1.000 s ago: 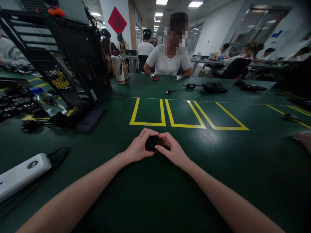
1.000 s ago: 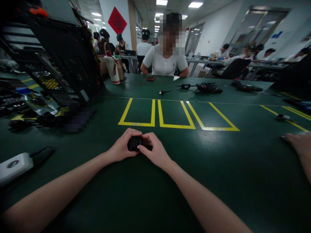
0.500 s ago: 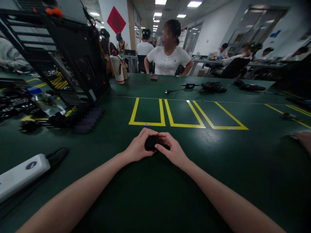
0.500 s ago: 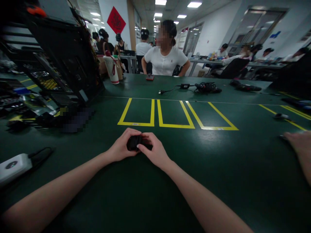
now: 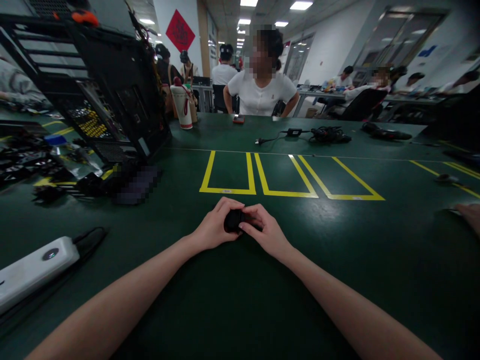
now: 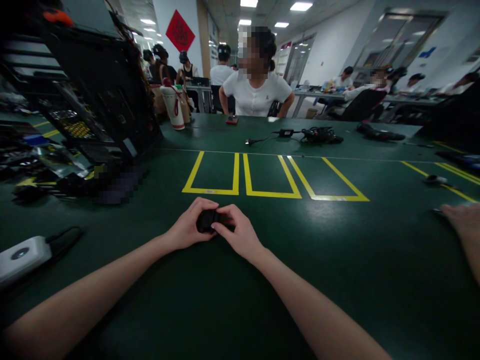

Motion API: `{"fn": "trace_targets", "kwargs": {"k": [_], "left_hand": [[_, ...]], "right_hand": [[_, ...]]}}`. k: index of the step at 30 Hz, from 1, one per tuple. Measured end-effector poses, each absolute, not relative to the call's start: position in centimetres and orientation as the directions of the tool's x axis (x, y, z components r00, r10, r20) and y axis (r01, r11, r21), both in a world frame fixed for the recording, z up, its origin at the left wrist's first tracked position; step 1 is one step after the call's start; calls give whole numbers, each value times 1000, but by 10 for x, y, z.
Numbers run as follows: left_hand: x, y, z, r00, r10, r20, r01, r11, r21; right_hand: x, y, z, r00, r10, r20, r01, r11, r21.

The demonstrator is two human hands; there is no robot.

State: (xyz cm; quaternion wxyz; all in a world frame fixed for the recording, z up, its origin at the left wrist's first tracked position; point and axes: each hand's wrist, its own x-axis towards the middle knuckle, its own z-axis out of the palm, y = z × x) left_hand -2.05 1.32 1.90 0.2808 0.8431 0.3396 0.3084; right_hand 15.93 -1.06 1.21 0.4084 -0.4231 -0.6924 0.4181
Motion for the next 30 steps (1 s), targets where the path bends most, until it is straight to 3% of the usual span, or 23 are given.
{"fn": "trace_targets", "kwargs": {"k": [4, 14, 22, 30], "left_hand": [[-21, 13, 18, 573, 749, 334, 399, -610, 684], [-20, 14, 16, 564, 743, 360, 400, -627, 668], [-19, 14, 17, 553, 759, 343, 410, -606, 681], [-18, 11, 20, 554, 770, 316, 404, -581, 707]], "right_hand": [[159, -11, 14, -300, 937, 178, 269, 262, -927], [161, -11, 9, -335, 903, 269, 184, 343, -921], [160, -11, 14, -338, 925, 175, 198, 251, -948], [162, -12, 11, -370, 898, 237, 200, 326, -924]]}}
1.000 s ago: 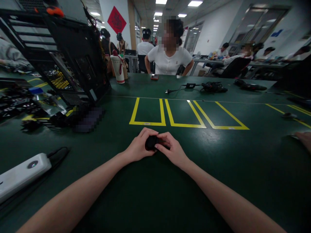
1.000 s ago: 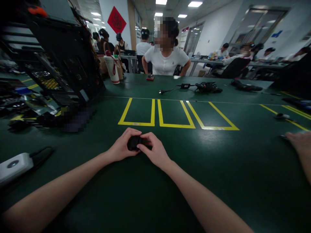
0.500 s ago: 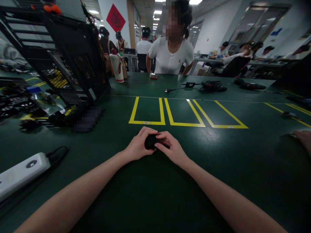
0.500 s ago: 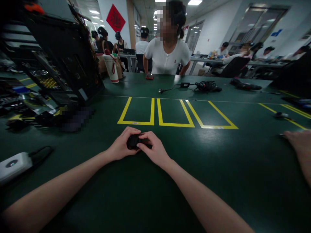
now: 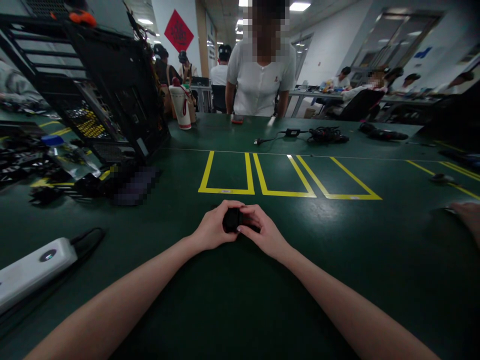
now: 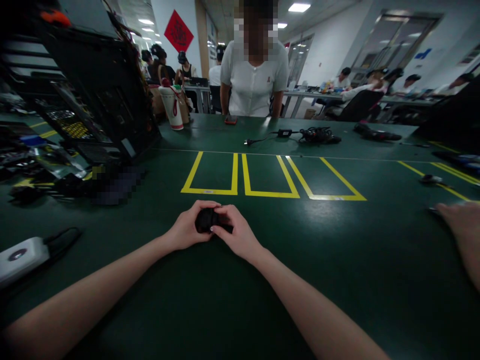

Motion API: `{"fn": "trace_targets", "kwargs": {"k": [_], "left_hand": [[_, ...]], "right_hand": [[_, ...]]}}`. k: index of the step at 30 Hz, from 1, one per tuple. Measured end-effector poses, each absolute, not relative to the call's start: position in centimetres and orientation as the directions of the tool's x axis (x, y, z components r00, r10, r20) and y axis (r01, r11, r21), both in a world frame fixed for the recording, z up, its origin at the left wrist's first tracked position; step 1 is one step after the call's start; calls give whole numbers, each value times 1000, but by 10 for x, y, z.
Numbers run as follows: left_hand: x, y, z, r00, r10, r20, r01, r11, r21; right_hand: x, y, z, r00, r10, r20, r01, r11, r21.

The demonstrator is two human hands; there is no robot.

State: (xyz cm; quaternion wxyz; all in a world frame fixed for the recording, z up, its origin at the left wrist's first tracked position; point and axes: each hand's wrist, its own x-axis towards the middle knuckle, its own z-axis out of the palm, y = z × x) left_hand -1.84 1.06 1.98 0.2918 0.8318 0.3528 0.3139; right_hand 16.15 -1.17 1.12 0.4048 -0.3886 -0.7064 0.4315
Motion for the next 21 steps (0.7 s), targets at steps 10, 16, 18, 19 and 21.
{"fn": "trace_targets", "kwargs": {"k": [10, 16, 18, 19, 21], "left_hand": [[-18, 11, 20, 548, 765, 338, 428, -603, 673], [-19, 12, 17, 557, 754, 348, 423, -618, 663], [-20, 13, 16, 558, 753, 349, 416, -618, 668], [-20, 13, 16, 558, 753, 348, 413, -616, 671], [-20, 13, 16, 554, 757, 346, 411, -610, 677]], "right_hand": [[159, -13, 13, -327, 913, 245, 213, 324, -922], [159, -11, 13, -324, 930, 174, 207, 249, -946], [159, -11, 14, -334, 926, 176, 197, 251, -948], [160, -12, 14, -339, 923, 182, 192, 258, -947], [161, -12, 16, -355, 914, 196, 177, 272, -946]]}}
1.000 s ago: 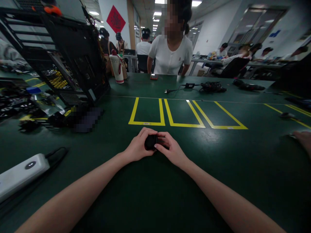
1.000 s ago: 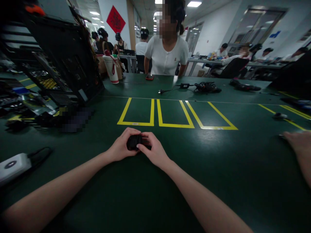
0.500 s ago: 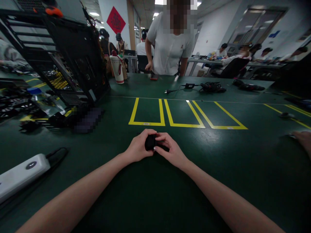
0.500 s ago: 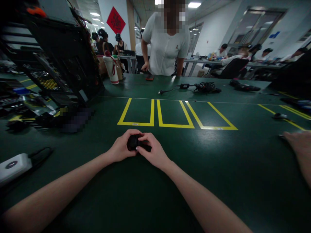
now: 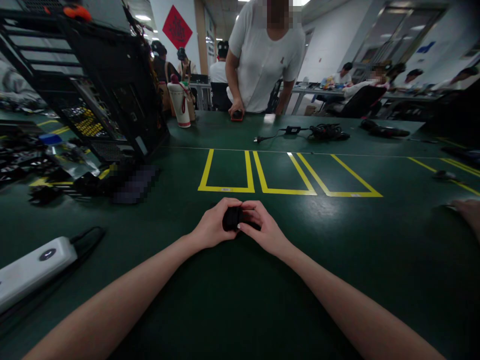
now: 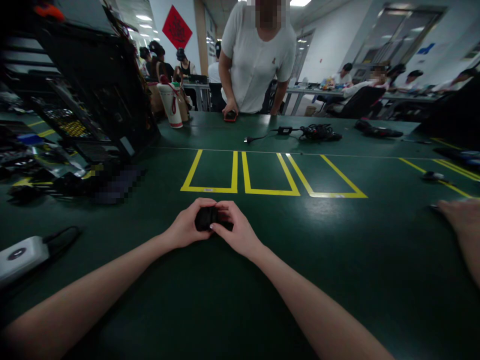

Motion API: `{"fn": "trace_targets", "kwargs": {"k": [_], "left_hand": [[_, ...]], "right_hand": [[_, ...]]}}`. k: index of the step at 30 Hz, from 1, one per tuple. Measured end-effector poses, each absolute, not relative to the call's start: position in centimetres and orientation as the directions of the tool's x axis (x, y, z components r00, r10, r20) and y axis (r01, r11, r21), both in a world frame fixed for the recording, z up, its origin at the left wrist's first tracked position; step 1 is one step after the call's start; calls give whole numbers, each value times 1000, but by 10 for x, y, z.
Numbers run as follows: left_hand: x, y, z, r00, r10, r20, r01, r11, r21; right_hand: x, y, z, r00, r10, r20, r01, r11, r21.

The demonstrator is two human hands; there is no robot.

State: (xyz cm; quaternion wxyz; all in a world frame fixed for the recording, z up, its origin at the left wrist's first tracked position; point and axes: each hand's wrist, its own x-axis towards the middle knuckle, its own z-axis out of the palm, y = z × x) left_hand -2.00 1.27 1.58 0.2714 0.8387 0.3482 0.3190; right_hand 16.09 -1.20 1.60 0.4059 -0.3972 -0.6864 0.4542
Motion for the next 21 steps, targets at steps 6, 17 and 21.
{"fn": "trace_targets", "kwargs": {"k": [6, 17, 21], "left_hand": [[-18, 12, 18, 546, 769, 331, 404, -588, 701], [-16, 10, 21, 577, 751, 321, 399, -602, 692], [-17, 10, 22, 571, 751, 331, 408, -610, 680]], "right_hand": [[163, -11, 16, -374, 904, 207, 159, 282, -946], [162, -11, 16, -307, 946, 106, 141, 156, -978], [163, -11, 18, -315, 943, 102, 145, 154, -977]]}}
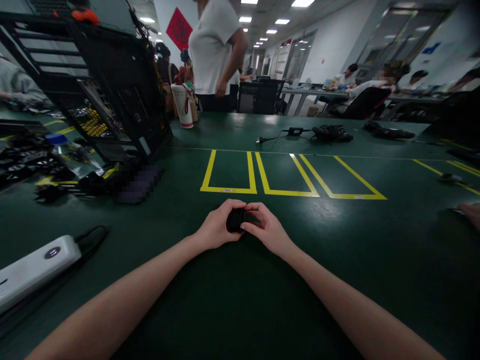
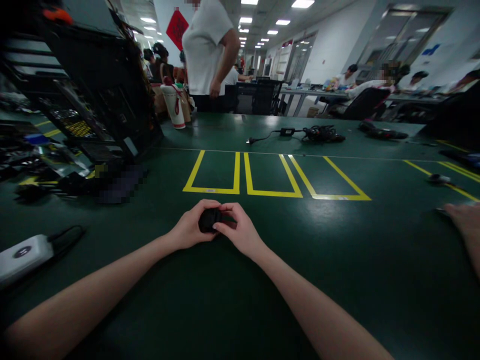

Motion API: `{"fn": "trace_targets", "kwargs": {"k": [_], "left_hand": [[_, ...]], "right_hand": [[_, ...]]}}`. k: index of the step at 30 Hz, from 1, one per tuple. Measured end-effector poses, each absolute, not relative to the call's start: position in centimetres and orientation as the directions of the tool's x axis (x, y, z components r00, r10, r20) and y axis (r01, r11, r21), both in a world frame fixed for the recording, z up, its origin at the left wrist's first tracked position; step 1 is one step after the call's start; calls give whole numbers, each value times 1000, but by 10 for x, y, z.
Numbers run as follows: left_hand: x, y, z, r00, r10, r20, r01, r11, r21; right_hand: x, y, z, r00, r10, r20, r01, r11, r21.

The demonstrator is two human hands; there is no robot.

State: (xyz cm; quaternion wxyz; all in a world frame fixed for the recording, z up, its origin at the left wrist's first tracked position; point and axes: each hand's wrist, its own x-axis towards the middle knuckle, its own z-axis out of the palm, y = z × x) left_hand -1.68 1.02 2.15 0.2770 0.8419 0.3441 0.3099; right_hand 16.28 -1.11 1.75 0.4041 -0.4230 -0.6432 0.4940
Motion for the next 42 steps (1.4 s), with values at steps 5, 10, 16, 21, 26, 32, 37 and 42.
{"fn": "trace_targets", "kwargs": {"k": [5, 10, 16, 21, 26, 32, 37, 42], "left_hand": [[-17, 11, 20, 577, 745, 335, 391, -612, 688], [-16, 11, 20, 582, 741, 335, 388, -614, 687], [-16, 11, 20, 566, 762, 314, 402, -588, 702], [-16, 10, 21, 568, 761, 313, 397, -586, 706], [-17, 10, 22, 590, 734, 336, 377, -619, 689], [-17, 11, 21, 573, 749, 334, 383, -605, 699], [-17, 12, 19, 569, 755, 325, 382, -593, 709], [-17, 12, 19, 568, 754, 329, 385, -597, 704]], "right_hand": [[165, -7, 13, -340, 930, 139, 92, 180, -979], [164, -5, 10, -314, 937, 155, 38, 176, -984], [164, -8, 15, -297, 954, 39, 81, 66, -995], [167, -4, 12, -369, 929, 27, 89, 64, -994], [168, 0, 10, -413, 910, 11, 3, 13, -1000], [165, -5, 12, -384, 923, 25, -15, 21, -1000], [164, -8, 13, -361, 932, 40, -12, 38, -999], [164, -10, 13, -376, 926, 37, -31, 28, -999]]}}
